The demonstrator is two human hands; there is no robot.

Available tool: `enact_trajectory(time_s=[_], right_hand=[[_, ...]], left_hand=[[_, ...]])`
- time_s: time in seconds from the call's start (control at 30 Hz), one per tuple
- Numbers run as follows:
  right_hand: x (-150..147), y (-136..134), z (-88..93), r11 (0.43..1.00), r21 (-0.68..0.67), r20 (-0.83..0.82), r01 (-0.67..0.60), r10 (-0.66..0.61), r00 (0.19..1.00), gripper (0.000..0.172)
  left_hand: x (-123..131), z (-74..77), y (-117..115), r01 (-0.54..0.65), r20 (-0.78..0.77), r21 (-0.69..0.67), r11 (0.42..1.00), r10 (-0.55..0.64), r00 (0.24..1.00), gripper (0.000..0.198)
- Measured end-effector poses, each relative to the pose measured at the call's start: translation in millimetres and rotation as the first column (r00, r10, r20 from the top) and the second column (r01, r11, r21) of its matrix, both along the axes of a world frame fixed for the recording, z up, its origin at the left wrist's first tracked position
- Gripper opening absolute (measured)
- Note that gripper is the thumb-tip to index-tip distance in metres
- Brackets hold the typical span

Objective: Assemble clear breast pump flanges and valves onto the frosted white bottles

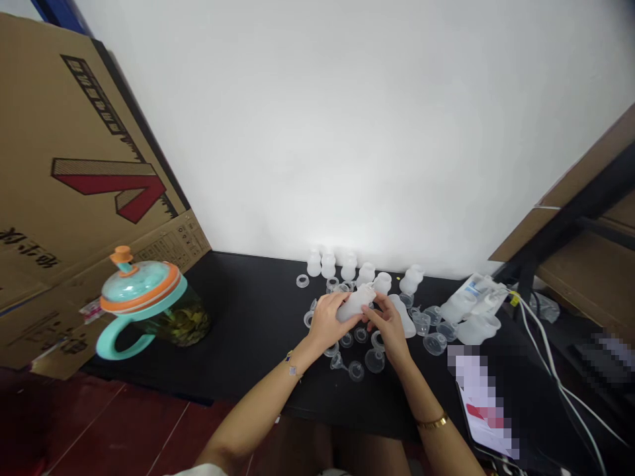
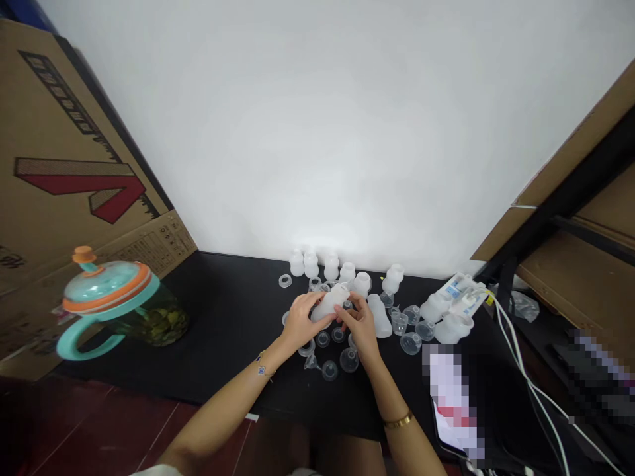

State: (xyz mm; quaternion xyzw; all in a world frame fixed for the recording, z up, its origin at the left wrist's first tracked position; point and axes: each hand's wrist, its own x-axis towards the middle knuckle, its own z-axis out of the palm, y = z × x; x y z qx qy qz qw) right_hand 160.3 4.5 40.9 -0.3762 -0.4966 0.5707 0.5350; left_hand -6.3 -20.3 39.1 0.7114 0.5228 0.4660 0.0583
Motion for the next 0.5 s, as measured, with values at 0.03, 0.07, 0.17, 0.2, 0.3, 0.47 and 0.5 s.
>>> enact_trajectory(time_s=[0.03,0.07,0.17,0.2,0.3,0.47,0.5], right_hand=[[0.0,0.3,-0.5,1.0,0.001,-0.002,0.001,-0.001,1.0,0.045],[0.0,0.6,-1.1,1.0,0.004,-0.003,-0.002,0.002,1.0,0.045],[0.4,1.5,-3.5,1.0,0.006,-0.007,0.002,-0.002,1.0,0.045],[0.7,1.8,-4.3,1.0,0.003,-0.01,0.011,-0.011,1.0,0.047],[1.3,2.0,-5.6,1.0,-0.011,-0.015,0.024,-0.025,1.0,0.06],[1.4,0.8,-3.5,1.0,0.001,-0.007,-0.024,0.024,1.0,0.062],[1.3,0.6,-3.2,0.999,0.008,-0.005,-0.032,0.032,0.999,0.061]], left_hand=[[0.1,0.1,0.0,-0.003,-0.001,0.002,1.0,0.003,1.0,0.039],[0.2,0.1,0.1,-0.006,-0.001,0.004,1.0,0.006,1.0,0.04],[0.5,-0.4,0.3,-0.011,-0.003,0.016,1.0,0.011,1.0,0.04],[0.5,-0.8,0.5,-0.011,-0.005,0.02,1.0,0.011,1.0,0.04],[0.4,-1.9,0.7,-0.007,-0.007,0.029,1.0,0.008,1.0,0.04],[0.1,-2.3,0.7,0.0,-0.005,0.028,1.0,0.0,1.0,0.04],[0.1,-2.2,0.7,0.0,-0.007,0.027,1.0,0.0,1.0,0.04]])
